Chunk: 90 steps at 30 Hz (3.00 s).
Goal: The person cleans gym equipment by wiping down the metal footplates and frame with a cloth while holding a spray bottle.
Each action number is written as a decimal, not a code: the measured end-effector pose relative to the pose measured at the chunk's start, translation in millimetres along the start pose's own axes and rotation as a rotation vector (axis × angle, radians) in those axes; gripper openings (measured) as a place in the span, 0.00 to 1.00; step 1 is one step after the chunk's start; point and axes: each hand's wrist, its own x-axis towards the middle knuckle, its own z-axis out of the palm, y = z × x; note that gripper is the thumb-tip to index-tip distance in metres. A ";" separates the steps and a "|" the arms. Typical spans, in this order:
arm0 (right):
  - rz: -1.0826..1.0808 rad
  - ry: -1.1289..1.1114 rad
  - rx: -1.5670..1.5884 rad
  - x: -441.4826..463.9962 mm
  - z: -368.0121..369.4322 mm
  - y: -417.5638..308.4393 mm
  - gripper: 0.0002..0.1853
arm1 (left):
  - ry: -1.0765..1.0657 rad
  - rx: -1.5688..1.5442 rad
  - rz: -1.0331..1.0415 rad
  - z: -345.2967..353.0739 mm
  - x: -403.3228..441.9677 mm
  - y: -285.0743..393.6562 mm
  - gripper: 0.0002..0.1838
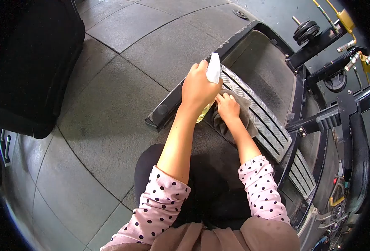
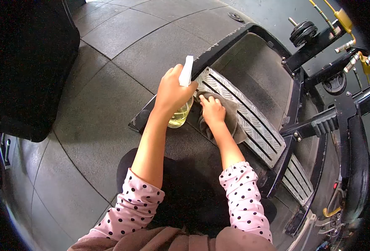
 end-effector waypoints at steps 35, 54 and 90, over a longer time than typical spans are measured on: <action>0.034 0.023 -0.155 -81.0 -15.4 46.0 0.21 | 0.040 0.011 0.024 1.5 -2.1 4.9 0.18; -0.017 -0.070 -0.303 -52.5 -1.0 25.6 0.22 | 0.011 0.028 0.026 4.4 -3.5 8.2 0.18; 0.175 -0.025 -0.180 -94.4 -22.8 29.5 0.21 | -0.052 0.043 -0.020 1.8 -4.8 4.1 0.21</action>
